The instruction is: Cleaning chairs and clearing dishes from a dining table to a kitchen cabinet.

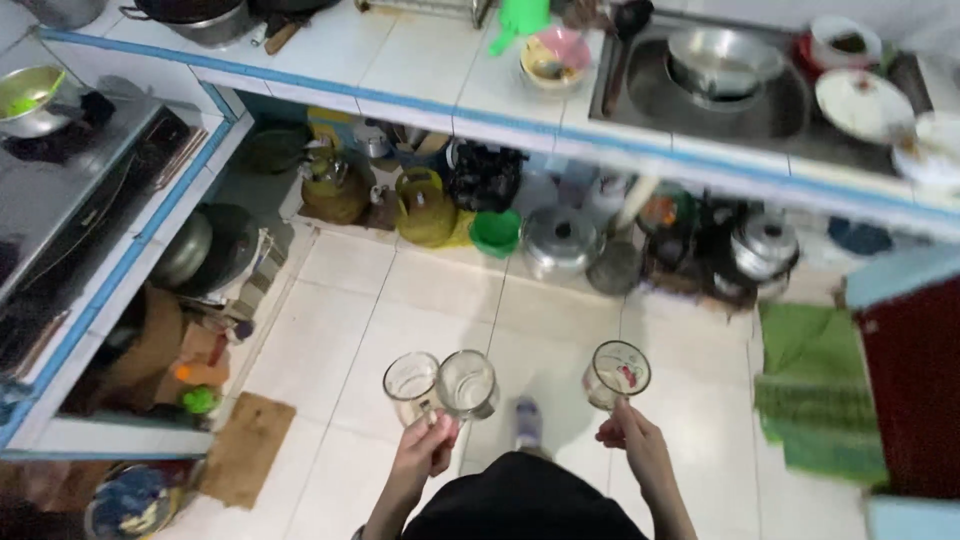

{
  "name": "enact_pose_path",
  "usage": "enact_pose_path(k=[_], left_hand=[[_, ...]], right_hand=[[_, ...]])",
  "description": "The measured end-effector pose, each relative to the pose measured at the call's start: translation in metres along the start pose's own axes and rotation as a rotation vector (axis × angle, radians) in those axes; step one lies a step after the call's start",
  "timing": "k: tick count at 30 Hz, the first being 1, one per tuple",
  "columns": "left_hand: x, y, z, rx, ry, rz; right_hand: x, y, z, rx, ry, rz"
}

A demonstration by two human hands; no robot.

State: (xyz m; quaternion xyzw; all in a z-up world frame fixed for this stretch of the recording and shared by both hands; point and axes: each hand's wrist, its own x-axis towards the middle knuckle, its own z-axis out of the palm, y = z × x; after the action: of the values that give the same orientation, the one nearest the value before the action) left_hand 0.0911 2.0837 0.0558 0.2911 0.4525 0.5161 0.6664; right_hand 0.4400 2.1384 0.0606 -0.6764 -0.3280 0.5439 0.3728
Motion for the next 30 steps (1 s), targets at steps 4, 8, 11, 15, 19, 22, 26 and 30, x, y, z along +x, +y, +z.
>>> enact_pose_path(k=[4,8,11,15,19,22,26,30], left_hand=[[0.106,0.018,0.018,-0.076,0.172,-0.136],[0.195,0.058,0.033,-0.041,0.173,-0.023],[0.268,0.085,0.031,-0.075,0.202,-0.037],[0.378,0.117,-0.002,-0.126,0.138,-0.017],[0.486,0.185,-0.020,-0.021,0.068,-0.031],[0.553,0.221,-0.029,0.112,0.020,0.050],[0.638,0.254,-0.043,0.121,-0.049,0.058],[0.689,0.260,-0.051,0.107,-0.105,0.033]], right_hand=[[0.100,-0.118,0.020,-0.151,-0.057,0.096],[0.182,-0.208,0.057,-0.130,-0.188,-0.139],[0.248,-0.250,0.091,-0.066,-0.250,-0.198],[0.329,-0.304,0.158,-0.115,-0.235,-0.198],[0.425,-0.342,0.221,-0.094,-0.231,-0.193],[0.481,-0.367,0.266,-0.202,-0.170,-0.195],[0.557,-0.404,0.318,-0.342,-0.161,-0.186],[0.605,-0.429,0.356,-0.446,-0.131,-0.156]])
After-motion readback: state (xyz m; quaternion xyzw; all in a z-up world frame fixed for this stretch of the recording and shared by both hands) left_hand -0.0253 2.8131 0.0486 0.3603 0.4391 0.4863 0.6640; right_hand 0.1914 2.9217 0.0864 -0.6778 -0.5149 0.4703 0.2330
